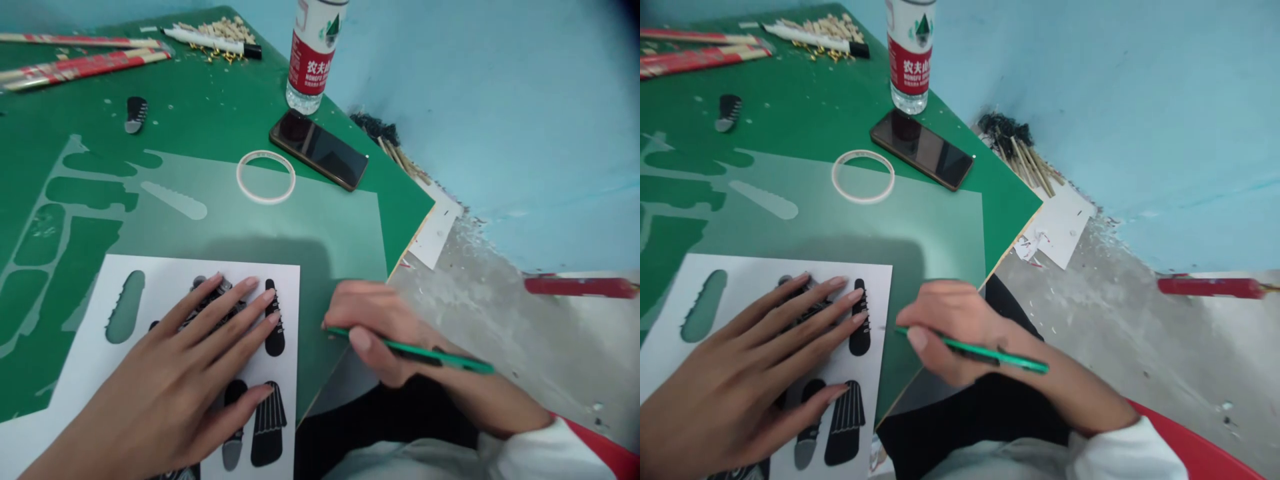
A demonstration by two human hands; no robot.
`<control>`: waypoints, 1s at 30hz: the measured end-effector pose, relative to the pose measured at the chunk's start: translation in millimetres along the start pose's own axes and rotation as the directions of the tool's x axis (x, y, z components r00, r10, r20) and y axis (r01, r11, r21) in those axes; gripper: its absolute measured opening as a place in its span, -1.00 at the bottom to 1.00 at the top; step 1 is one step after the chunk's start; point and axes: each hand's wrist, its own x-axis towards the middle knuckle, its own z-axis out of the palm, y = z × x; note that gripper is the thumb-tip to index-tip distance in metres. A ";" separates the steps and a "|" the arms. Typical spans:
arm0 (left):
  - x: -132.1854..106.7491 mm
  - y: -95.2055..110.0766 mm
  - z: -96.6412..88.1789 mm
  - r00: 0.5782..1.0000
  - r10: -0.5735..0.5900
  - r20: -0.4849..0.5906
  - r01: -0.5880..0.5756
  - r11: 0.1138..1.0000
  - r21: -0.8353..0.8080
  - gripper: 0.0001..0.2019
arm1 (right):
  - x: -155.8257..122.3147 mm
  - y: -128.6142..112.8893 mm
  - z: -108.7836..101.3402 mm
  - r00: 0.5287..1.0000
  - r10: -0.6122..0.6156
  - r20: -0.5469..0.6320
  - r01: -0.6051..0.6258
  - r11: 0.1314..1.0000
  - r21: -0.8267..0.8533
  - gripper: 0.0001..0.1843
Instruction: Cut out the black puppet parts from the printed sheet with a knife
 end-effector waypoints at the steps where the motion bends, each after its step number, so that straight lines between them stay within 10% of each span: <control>1: -0.1 -1.0 0.0 1.000 0.003 0.010 -0.003 1.000 0.014 -0.41 | 9.5 5.5 -7.0 0.999 -0.003 0.035 0.004 1.000 -0.030 -0.60; 10: -4.9 -5.3 3.3 0.998 -0.010 0.068 0.005 0.997 0.080 -0.18 | 69.1 60.3 -19.1 0.845 -0.226 0.484 0.332 0.932 -0.145 -0.55; 21: -8.1 -1.5 7.5 0.986 -0.156 0.059 0.158 0.987 -0.024 -0.14 | 77.7 55.7 -17.7 0.896 -0.194 0.399 0.225 0.974 -0.033 -0.59; 30: -8.2 -0.6 8.5 0.985 -0.161 0.062 0.161 0.987 0.001 -0.18 | 80.8 58.6 -10.5 0.812 -0.293 0.506 0.395 0.913 -0.106 -0.54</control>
